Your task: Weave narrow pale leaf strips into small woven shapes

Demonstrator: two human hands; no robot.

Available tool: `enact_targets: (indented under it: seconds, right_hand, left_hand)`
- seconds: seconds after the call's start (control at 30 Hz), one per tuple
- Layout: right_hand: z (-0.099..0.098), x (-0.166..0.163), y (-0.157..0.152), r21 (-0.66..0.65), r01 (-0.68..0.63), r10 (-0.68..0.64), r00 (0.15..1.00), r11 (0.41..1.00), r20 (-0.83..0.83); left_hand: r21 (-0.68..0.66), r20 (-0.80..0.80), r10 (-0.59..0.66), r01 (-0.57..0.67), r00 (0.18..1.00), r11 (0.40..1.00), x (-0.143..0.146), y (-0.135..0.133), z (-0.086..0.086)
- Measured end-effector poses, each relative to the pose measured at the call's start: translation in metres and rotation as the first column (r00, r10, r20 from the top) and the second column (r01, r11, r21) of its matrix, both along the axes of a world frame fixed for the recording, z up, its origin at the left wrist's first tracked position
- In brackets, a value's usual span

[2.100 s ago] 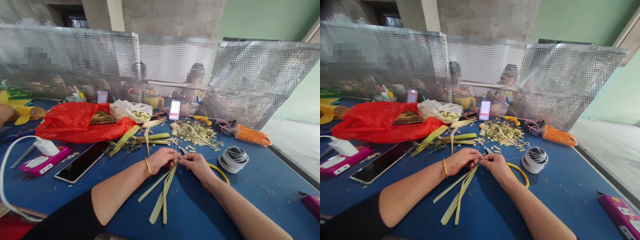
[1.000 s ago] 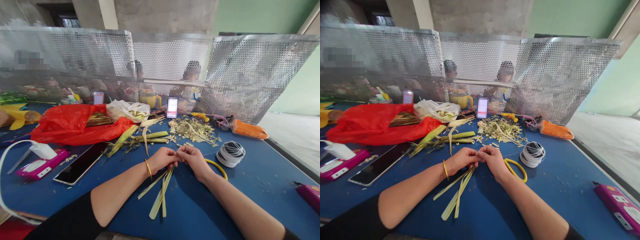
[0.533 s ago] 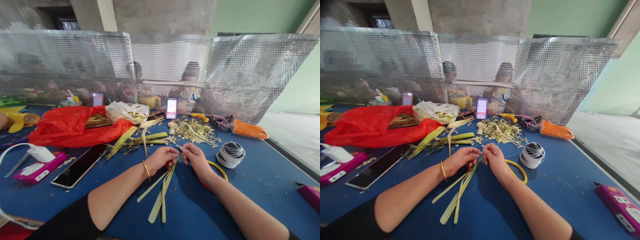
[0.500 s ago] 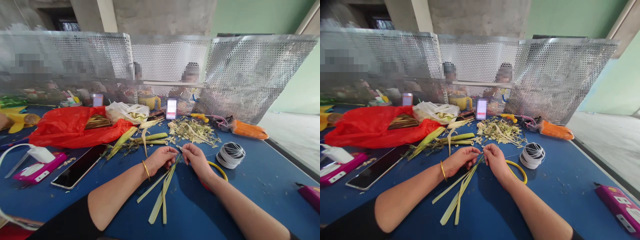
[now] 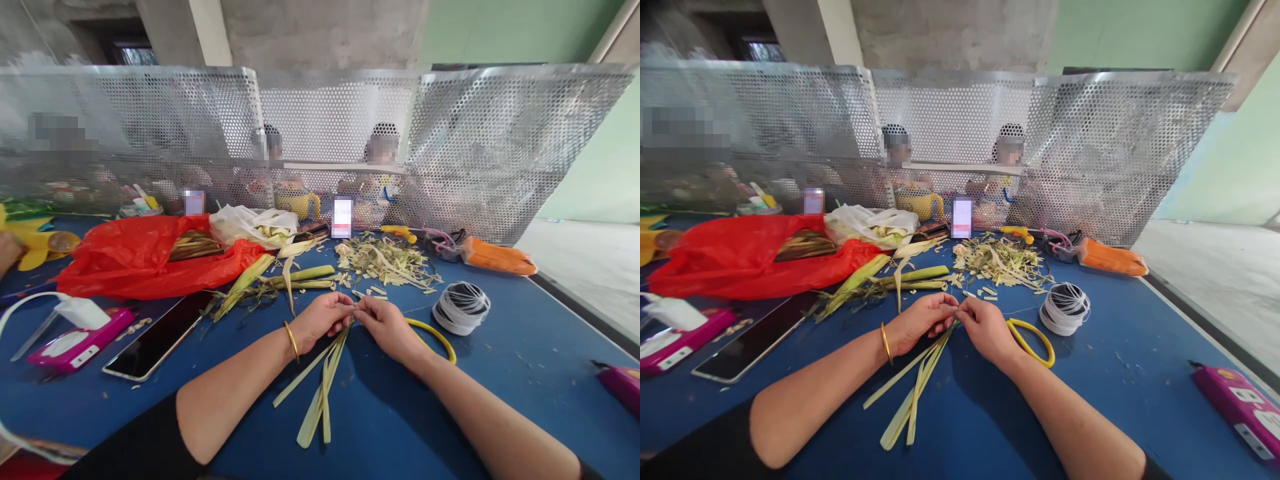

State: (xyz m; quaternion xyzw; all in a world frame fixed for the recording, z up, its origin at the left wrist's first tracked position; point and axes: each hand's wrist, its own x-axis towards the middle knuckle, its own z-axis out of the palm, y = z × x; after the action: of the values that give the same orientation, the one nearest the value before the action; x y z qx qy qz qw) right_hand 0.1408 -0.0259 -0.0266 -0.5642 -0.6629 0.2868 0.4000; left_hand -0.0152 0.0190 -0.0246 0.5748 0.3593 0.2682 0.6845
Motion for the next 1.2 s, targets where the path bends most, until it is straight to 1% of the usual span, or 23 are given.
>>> enact_targets:
  seconds: [0.2, 0.33, 0.47, 0.53, 0.63, 0.73, 0.8, 0.87, 0.93, 1.0, 1.07, 1.1, 1.13, 1.2]
  right_hand:
    - [-0.003, 0.005, 0.004, 0.005, 0.077, -0.077, 0.996, 0.997, -0.044]
    - [-0.004, 0.006, 0.005, 0.001, 0.100, -0.100, 0.994, 0.995, -0.053]
    - [-0.001, 0.006, 0.002, 0.004, 0.092, -0.092, 0.993, 0.996, -0.073]
    - [0.001, 0.005, 0.001, 0.011, 0.069, -0.067, 0.990, 0.998, -0.125]
    - [0.004, 0.004, -0.001, 0.019, -0.026, 0.029, 0.980, 0.999, -0.198]
    - [0.004, 0.001, -0.002, 0.018, -0.111, 0.113, 0.966, 0.994, -0.231]
    - [0.004, -0.002, -0.002, 0.025, -0.140, 0.142, 0.956, 0.990, -0.255]
    - [0.005, -0.004, -0.003, 0.042, -0.154, 0.160, 0.951, 0.987, -0.264]
    - [0.006, -0.004, -0.003, 0.070, -0.150, 0.164, 0.947, 0.986, -0.276]
    - [0.007, 0.000, -0.002, 0.113, -0.104, 0.132, 0.949, 0.988, -0.285]
    - [0.007, 0.007, 0.001, 0.131, -0.032, 0.064, 0.966, 0.991, -0.250]
    - [0.006, 0.011, 0.003, 0.109, -0.021, 0.043, 0.978, 0.994, -0.205]
    - [0.005, 0.015, 0.005, 0.064, -0.034, 0.043, 0.988, 0.997, -0.149]
    - [0.003, 0.021, 0.008, -0.044, -0.102, 0.099, 0.993, 0.994, -0.061]
  left_hand:
    - [-0.034, 0.003, -0.029, 0.029, 1.000, 0.999, -0.002, -0.001, 0.004]
    - [-0.036, -0.010, -0.070, 0.070, 0.998, 0.997, -0.003, 0.001, 0.002]
    - [-0.089, 0.013, -0.026, 0.027, 1.000, 0.996, -0.003, 0.003, -0.002]
    - [-0.109, 0.021, 0.008, -0.005, 1.000, 0.994, -0.002, 0.003, -0.003]
    - [-0.106, 0.020, 0.028, -0.026, 0.999, 0.994, -0.002, 0.003, -0.002]
    - [-0.047, -0.006, -0.036, 0.035, 0.999, 0.998, -0.002, 0.002, -0.002]
    - [-0.002, -0.033, -0.087, 0.087, 0.996, 0.996, -0.002, 0.001, -0.001]
    - [0.024, -0.054, -0.108, 0.109, 0.993, 0.994, -0.002, -0.001, -0.002]
    - [0.045, -0.066, -0.093, 0.096, 0.993, 0.994, 0.000, -0.002, -0.003]
    - [0.070, -0.064, -0.070, 0.074, 0.996, 0.995, 0.001, -0.003, -0.005]
    - [0.079, -0.042, -0.061, 0.064, 0.997, 0.995, 0.002, -0.003, -0.007]
    - [0.077, -0.028, -0.062, 0.064, 0.998, 0.995, 0.002, -0.003, -0.008]
    - [0.074, -0.018, -0.063, 0.064, 0.998, 0.995, 0.002, -0.003, -0.008]
    - [0.075, -0.012, -0.065, 0.066, 0.998, 0.995, 0.002, -0.002, -0.009]
